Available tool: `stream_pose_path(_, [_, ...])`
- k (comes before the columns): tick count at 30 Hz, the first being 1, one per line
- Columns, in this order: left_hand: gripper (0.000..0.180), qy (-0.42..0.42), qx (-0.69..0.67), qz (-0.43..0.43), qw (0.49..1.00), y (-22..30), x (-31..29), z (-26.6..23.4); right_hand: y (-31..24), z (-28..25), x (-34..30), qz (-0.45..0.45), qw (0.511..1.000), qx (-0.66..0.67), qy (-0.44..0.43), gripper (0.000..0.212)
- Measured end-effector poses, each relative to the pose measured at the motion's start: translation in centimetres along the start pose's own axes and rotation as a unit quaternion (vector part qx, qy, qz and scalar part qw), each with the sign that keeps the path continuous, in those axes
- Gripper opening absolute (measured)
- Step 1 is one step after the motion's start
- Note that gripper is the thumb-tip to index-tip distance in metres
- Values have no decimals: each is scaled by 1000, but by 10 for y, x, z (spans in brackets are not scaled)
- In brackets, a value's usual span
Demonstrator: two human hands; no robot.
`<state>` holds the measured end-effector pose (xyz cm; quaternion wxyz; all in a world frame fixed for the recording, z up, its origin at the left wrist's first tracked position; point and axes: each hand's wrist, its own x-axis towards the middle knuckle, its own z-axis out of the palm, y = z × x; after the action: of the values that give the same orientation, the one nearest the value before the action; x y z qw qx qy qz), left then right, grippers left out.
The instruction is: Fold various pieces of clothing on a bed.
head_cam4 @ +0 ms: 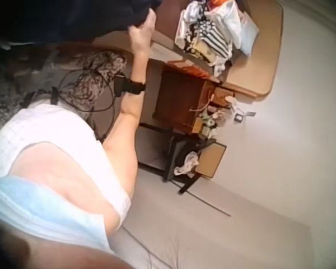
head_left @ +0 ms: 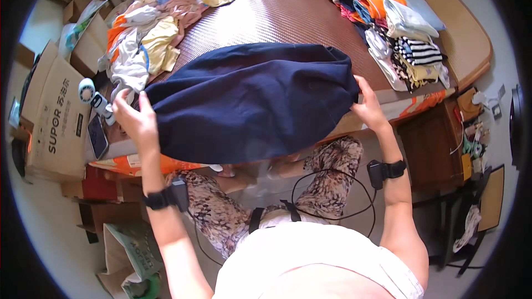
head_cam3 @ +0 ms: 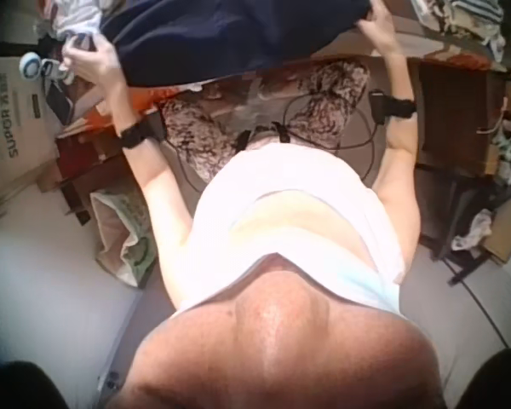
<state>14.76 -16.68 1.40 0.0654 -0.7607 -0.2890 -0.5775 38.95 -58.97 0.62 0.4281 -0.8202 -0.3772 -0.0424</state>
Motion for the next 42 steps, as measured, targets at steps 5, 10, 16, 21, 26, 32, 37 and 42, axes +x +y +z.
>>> stream_pose_path(5, [34, -303, -356, -62, 882, 166, -15, -44, -43, 11, -7, -118, 974, -151, 124, 51])
stream_pose_path(10, [43, -413, -374, -22, 830, 252, -54, -28, -67, 29, -23, -80, 984, 15, 158, 58])
stream_pose_path(16, [18, -410, -418, -70, 808, 236, -54, -22, -42, 16, -23, 28, 968, 159, 191, 12])
stream_pose_path(21, [14, -445, -444, -193, 754, 213, -33, -38, -1, -5, -18, 128, 941, 241, 200, 6])
stream_pose_path(26, [15, -415, -476, -52, 774, 231, -34, -53, -76, -8, -27, -133, 976, 50, 166, 8])
stream_pose_path(32, [10, -378, -566, 156, 716, 272, -52, -63, -31, 42, -38, -89, 958, 165, -219, 23])
stream_pose_path(37, [15, -456, -561, 195, 663, 255, -57, -75, -44, 65, -47, -58, 939, 272, -202, 28])
stream_pose_path(42, [27, -219, -301, 114, 921, 143, -12, -76, -17, -16, -112, 347, 843, 403, -81, 41])
